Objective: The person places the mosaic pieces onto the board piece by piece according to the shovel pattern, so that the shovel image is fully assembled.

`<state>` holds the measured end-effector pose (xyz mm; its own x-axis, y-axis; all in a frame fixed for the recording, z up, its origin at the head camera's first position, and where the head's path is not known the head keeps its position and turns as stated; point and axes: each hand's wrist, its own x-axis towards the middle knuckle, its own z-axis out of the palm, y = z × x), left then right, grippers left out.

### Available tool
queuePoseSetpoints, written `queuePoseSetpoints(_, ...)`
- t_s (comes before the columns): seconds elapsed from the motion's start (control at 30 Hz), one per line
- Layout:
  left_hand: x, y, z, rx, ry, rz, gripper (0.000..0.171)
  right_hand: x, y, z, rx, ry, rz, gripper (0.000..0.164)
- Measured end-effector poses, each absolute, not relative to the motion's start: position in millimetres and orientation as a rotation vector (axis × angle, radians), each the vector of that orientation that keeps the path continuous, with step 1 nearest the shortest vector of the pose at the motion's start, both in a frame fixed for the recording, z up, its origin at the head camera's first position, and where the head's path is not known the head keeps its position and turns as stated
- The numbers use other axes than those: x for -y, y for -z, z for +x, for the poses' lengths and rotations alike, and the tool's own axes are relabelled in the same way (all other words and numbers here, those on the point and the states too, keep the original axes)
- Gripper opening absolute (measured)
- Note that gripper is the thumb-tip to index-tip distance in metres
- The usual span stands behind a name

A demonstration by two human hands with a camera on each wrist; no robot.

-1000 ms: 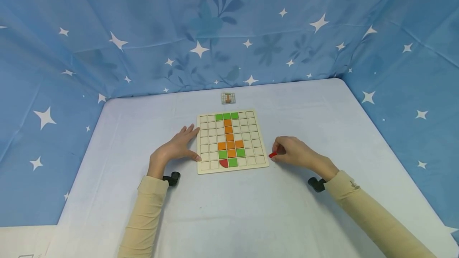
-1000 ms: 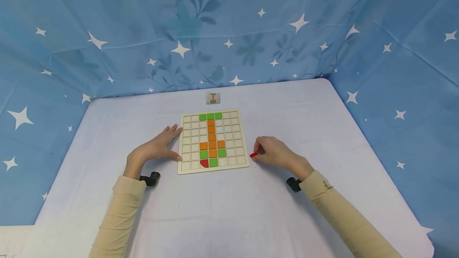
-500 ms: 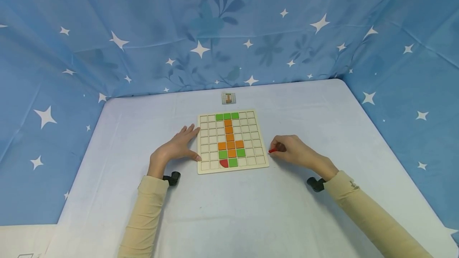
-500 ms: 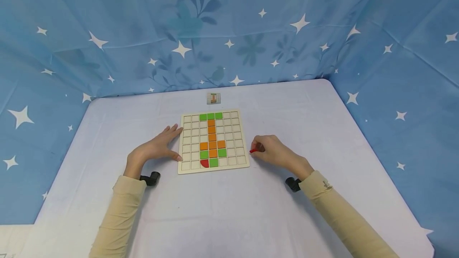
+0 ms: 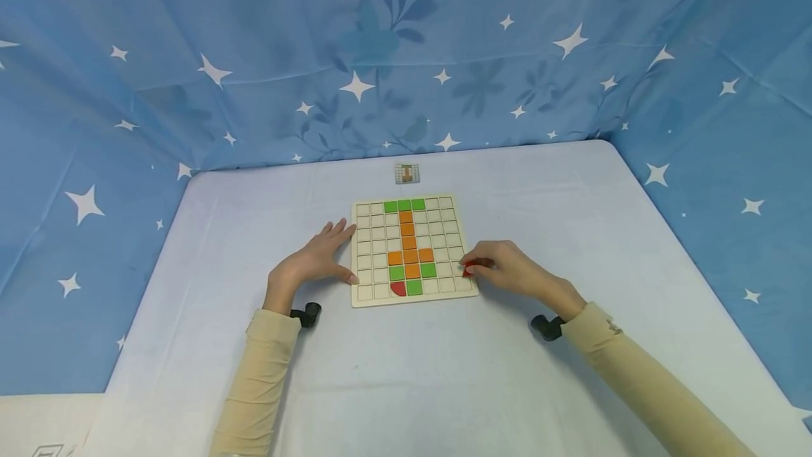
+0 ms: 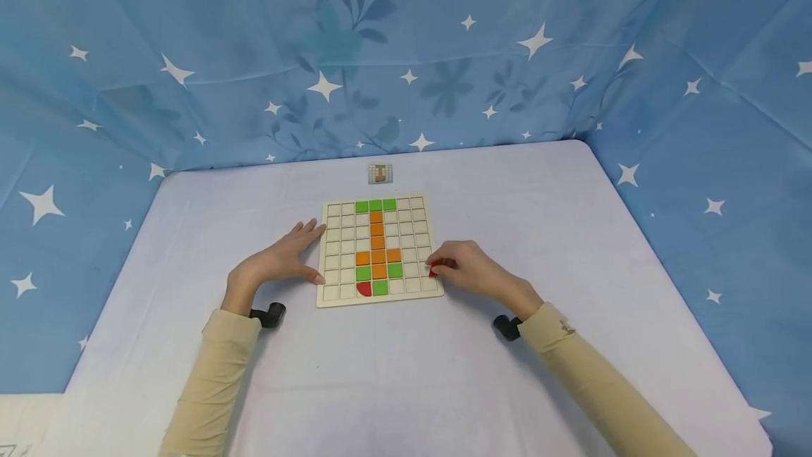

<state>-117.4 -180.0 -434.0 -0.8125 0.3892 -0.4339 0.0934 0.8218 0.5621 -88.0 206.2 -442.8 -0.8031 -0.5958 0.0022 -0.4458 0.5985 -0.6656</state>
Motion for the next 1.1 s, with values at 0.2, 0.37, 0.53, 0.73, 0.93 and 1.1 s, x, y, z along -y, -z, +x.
queuePoseSetpoints(0.2, 180, 432, -117, -2.456, -0.716, 0.348, 0.112, -197, 441, -88, -2.555, 1.034, -0.847, 0.018)
queuePoseSetpoints(0.37, 181, 434, -117, -2.452, -0.722, 0.353, 0.112, -186, 443, -88, -2.51, 1.047, -0.844, 0.016)
queuePoseSetpoints(0.53, 181, 436, -116, -2.447, -0.745, 0.354, 0.113, -177, 446, -88, -2.5, 1.049, -0.893, 0.016)
queuePoseSetpoints(0.73, 182, 438, -120, -2.451, -0.705, 0.356, 0.113, -165, 445, -90, -2.476, 1.023, -0.962, 0.016)
queuePoseSetpoints(0.93, 182, 436, -121, -2.453, -0.721, 0.35, 0.113, -154, 448, -91, -2.452, 1.0, -0.989, 0.012)
queuePoseSetpoints(1.1, 181, 436, -119, -2.439, -0.746, 0.355, 0.113, -148, 450, -88, -2.44, 0.954, -1.055, 0.009)
